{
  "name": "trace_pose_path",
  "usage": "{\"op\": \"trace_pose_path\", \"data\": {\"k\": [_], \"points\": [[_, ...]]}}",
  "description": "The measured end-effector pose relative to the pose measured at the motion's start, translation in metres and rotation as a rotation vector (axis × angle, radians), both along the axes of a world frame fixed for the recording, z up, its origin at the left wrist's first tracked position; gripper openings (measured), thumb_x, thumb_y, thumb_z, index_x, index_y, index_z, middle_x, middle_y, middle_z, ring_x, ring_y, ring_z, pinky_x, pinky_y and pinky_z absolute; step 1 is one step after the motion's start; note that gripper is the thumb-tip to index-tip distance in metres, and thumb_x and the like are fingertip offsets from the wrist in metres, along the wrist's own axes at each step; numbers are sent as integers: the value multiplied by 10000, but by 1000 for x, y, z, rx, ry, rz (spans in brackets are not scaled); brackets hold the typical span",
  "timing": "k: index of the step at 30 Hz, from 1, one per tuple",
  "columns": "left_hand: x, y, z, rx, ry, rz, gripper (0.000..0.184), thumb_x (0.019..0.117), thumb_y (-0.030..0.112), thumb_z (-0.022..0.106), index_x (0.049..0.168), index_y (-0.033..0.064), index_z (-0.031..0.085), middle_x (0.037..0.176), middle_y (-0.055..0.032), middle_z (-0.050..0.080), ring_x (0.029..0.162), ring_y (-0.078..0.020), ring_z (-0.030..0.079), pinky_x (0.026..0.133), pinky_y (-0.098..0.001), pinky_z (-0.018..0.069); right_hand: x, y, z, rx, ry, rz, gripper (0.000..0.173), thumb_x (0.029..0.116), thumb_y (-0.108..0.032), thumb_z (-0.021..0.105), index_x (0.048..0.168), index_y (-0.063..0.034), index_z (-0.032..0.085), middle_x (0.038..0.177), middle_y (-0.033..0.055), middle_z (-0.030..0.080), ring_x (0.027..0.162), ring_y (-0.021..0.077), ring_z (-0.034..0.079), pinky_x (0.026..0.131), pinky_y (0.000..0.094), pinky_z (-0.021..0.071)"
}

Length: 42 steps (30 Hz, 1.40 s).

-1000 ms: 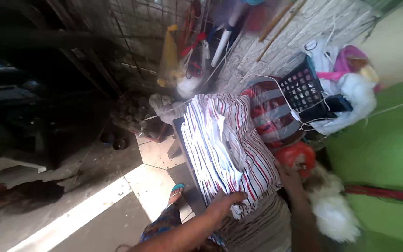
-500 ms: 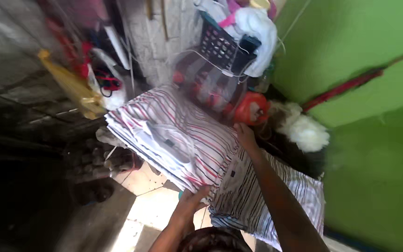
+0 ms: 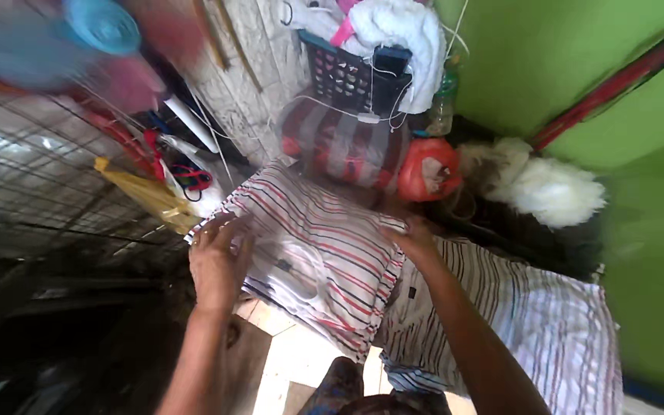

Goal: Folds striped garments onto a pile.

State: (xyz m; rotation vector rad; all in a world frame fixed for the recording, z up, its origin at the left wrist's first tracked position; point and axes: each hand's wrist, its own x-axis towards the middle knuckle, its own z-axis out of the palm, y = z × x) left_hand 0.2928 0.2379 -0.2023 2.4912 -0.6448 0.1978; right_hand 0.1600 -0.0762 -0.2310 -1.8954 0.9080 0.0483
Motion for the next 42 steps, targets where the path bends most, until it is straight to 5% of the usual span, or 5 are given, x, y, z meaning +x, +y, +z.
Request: {"op": "trace_pose_path", "data": {"k": [10,19,26,31,42], "points": [[13,0,-64,-28,-45,69,480,1021,408,508,1316,74,688,1515,-296,458,1455,-524,333,1195,-633,237,-2,-11,-35,-60,-35,-7,548,1041,-350,594,1390,68,529,1357,299,573,1258,406,575,1077,545,449],[5,4,-70,-227,-144,144,418,984,211,593,1196,-146,647,1435,-390,467,1391,-405,462,1162,-363,381,-35,5,-6,251,-292,-154,318,1054,-112,479,1292,93,530,950,141,648,743,140,635,675,298,553],[-26,-31,-41,-365,252,527,770,1028,178,548,1573,-99,80,1578,-322,259,1426,-211,399,1156,-292,373,-107,-21,-85,148,-185,-128,325,1021,-83,529,1267,120,589,1117,261,673,967,311,695,874,422,579],[-55,-41,-39,-231,334,642,629,1005,106,502,1488,-153,195,1266,-190,501,1033,44,552,908,-140,472,-167,-65,-145,-214,-88,-5,257,949,-54,585,1107,114,699,1066,276,708,986,432,710,864,548,580],[-91,-137,-5,-490,500,754,336,1077,16,315,1396,-88,331,1097,-91,568,899,6,579,808,-170,507,-174,-67,-191,-515,-362,38,276,925,-150,552,993,-6,777,921,168,752,825,294,745,752,381,607]]}}
